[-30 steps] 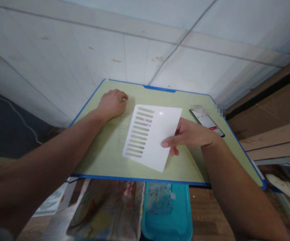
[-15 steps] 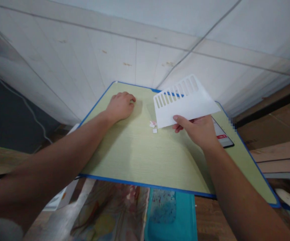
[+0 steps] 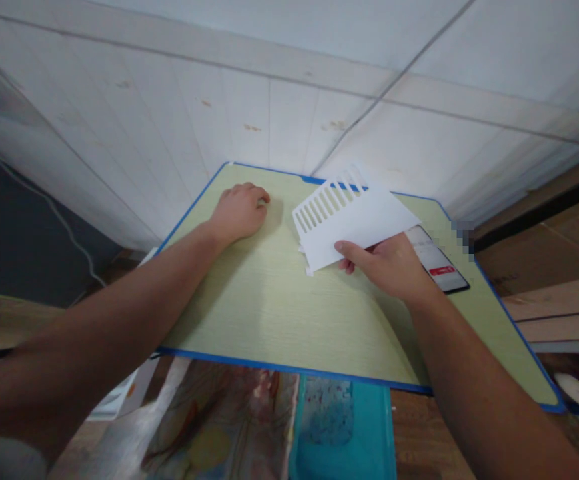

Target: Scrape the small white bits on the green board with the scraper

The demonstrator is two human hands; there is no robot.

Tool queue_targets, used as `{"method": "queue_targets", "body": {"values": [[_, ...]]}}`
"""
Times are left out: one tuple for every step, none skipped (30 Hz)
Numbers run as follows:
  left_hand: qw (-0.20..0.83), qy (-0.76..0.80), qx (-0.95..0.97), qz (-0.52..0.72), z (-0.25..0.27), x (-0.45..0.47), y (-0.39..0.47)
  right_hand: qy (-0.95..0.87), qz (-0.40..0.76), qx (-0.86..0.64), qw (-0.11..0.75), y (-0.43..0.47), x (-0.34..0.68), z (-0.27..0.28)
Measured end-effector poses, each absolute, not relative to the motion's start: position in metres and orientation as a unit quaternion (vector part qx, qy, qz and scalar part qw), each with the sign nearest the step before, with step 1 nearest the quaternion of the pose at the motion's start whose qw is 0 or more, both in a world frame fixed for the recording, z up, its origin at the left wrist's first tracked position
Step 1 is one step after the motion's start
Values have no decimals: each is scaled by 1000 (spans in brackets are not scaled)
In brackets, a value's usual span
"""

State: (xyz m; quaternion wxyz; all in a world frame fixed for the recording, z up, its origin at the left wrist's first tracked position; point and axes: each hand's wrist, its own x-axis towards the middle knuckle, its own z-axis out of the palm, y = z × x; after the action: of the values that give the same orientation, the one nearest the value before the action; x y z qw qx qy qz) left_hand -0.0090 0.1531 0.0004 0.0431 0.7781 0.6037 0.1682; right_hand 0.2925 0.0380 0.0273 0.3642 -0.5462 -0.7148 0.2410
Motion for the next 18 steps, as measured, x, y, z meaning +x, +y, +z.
{"method": "queue_targets", "body": {"values": [[43, 603, 778, 170, 0, -9, 154, -722, 241, -542, 356, 37, 295, 29], [43, 604, 777, 172, 0, -9, 154, -729, 248, -537, 346, 36, 296, 31], [44, 604, 776, 175, -1, -9, 155, -735, 263, -529, 333, 35, 297, 33], [44, 604, 776, 177, -1, -9, 155, -742, 286, -519, 314, 34, 297, 35], [44, 603, 776, 179, -2, -9, 156, -747, 314, -507, 294, 32, 296, 37], [44, 603, 776, 182, -2, -9, 156, -749, 344, -494, 276, 30, 295, 38], [44, 602, 776, 183, -3, -9, 157, -749, 369, -483, 264, 28, 292, 39], [43, 601, 776, 184, -3, -9, 157, -748, 388, -474, 257, 26, 290, 40], [43, 601, 777, 185, -3, -10, 157, -748, 396, -468, 255, 25, 287, 41], [42, 600, 777, 185, -4, -10, 158, -749, 395, -464, 259, 24, 286, 41], [41, 598, 778, 185, -4, -10, 158, -752, 386, -463, 268, 23, 285, 41], [40, 597, 779, 186, -4, -10, 158, -753, 373, -465, 279, 23, 284, 40], [39, 596, 780, 185, -4, -10, 158, -752, 359, -468, 293, 24, 284, 40], [38, 595, 781, 185, -4, -10, 158, -751, 347, -471, 307, 24, 285, 40], [38, 595, 782, 184, -4, -10, 158, -749, 338, -473, 318, 25, 286, 39], [38, 595, 782, 184, -4, -10, 158, -747, 335, -474, 323, 25, 287, 39], [38, 596, 781, 185, -5, -10, 158, -748, 335, -475, 322, 25, 287, 39], [38, 597, 780, 185, -5, -10, 158, -749, 336, -475, 317, 26, 288, 39]]}}
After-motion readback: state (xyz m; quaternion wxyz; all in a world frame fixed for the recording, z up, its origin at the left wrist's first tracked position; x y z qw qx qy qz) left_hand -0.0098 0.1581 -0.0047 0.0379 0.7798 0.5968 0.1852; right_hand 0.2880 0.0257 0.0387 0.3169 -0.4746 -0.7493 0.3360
